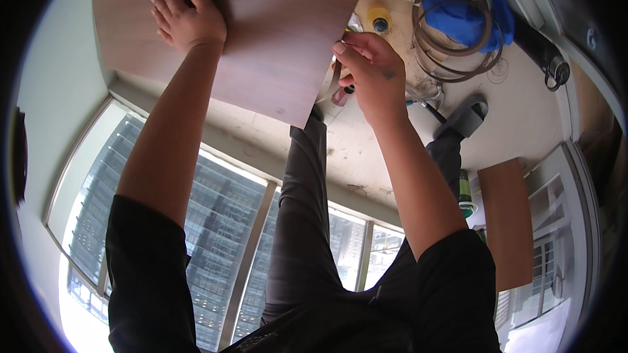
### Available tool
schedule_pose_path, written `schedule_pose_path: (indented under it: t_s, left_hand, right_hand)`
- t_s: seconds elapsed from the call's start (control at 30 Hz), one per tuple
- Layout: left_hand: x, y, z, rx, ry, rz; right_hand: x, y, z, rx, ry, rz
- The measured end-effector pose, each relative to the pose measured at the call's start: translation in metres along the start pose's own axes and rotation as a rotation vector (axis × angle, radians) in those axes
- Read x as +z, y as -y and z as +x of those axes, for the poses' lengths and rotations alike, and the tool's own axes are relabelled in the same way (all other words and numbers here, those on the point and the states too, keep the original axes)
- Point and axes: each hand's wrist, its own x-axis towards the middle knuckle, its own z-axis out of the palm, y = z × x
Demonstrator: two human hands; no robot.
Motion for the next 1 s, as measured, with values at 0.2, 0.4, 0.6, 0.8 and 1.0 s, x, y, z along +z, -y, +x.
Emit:
schedule_pose_path:
  t_s: [0.2,0.4,0.6,0.8,1.0]
  left_hand:
    - [-0.001,-0.001,-0.001,0.011,0.008,-0.005]
    - [-0.002,0.001,-0.002,-0.004,0.008,-0.008]
    - [-0.002,-0.003,-0.003,-0.013,0.002,-0.022]
    - [-0.005,-0.006,-0.003,-0.019,-0.074,0.086]
    - [-0.008,-0.008,-0.004,-0.048,-0.033,0.095]
  right_hand:
    - [0.004,0.005,-0.003,-0.009,-0.014,0.002]
    - [0.004,0.007,-0.003,-0.003,0.004,-0.023]
    - [-0.001,0.016,-0.002,-0.016,-0.023,-0.119]
    - [0.001,0.025,0.013,-0.086,-0.071,-0.11]
    - [0.007,0.035,0.015,-0.113,-0.105,-0.057]
